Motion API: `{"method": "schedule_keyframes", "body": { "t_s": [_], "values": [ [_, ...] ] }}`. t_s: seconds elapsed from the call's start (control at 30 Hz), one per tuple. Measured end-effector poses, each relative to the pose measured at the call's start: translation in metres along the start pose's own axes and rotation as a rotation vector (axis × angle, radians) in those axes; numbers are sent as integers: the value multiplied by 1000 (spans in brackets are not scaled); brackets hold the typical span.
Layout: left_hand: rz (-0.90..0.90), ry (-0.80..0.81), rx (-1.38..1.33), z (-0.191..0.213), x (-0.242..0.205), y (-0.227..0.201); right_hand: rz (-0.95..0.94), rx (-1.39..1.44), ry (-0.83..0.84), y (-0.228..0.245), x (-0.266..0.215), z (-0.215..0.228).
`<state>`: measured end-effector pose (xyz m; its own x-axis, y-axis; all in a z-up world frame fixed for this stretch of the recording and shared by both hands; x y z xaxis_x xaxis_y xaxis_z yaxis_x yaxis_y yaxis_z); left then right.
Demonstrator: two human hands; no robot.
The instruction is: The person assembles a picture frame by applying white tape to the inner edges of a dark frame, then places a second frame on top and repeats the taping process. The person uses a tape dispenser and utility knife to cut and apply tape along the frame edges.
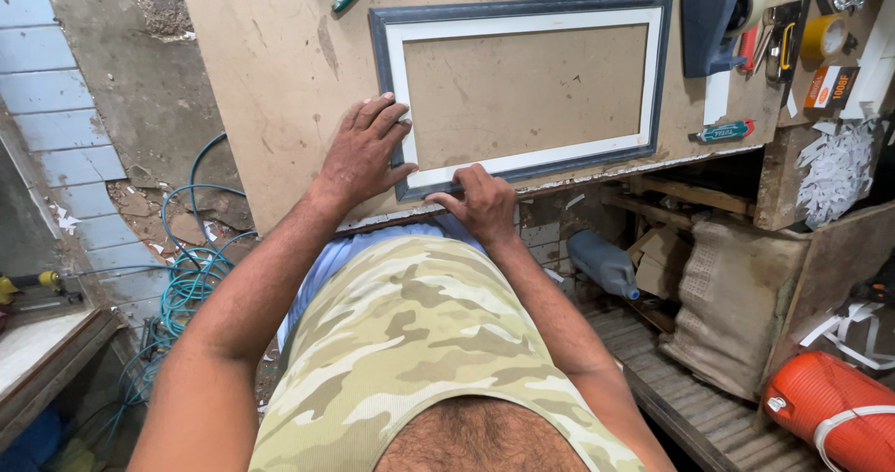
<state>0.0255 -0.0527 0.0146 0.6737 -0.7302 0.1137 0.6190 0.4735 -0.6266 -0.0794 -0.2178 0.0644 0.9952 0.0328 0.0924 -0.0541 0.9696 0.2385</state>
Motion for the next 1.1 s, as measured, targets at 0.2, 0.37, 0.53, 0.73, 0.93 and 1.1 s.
{"method": "schedule_keyframes", "body": {
  "t_s": [0.2,0.37,0.53,0.73,0.93,1.1],
  "values": [
    [8,-25,-55,0,-7,-8,-365,113,-178,-77,-17,37],
    [157,-134,-153,-5,-12,-18,-704,280,-443,-201,-38,70],
    [406,-275,-15,-24,-21,-37,-864,386,-624,-360,-43,102],
    [825,-505,48,-75,-46,-69,-744,535,-504,-514,6,113],
    [1075,-621,164,-108,-69,-110,-628,689,-37,-558,38,102],
    [1197,-693,182,-121,-81,-139,-701,883,20,-557,38,97]
  ]
}}
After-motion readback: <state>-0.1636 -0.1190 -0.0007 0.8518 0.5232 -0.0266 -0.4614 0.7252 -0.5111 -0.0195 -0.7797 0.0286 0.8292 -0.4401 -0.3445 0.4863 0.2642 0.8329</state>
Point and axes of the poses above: each hand's wrist, its own x-axis towards the middle knuckle, its own z-axis out of the back of the hand, y = z × x, the point moved 6 cm from there along x, towards the middle knuckle, and after that the axes turned 7 degrees about -x, right-handed, at the moved point
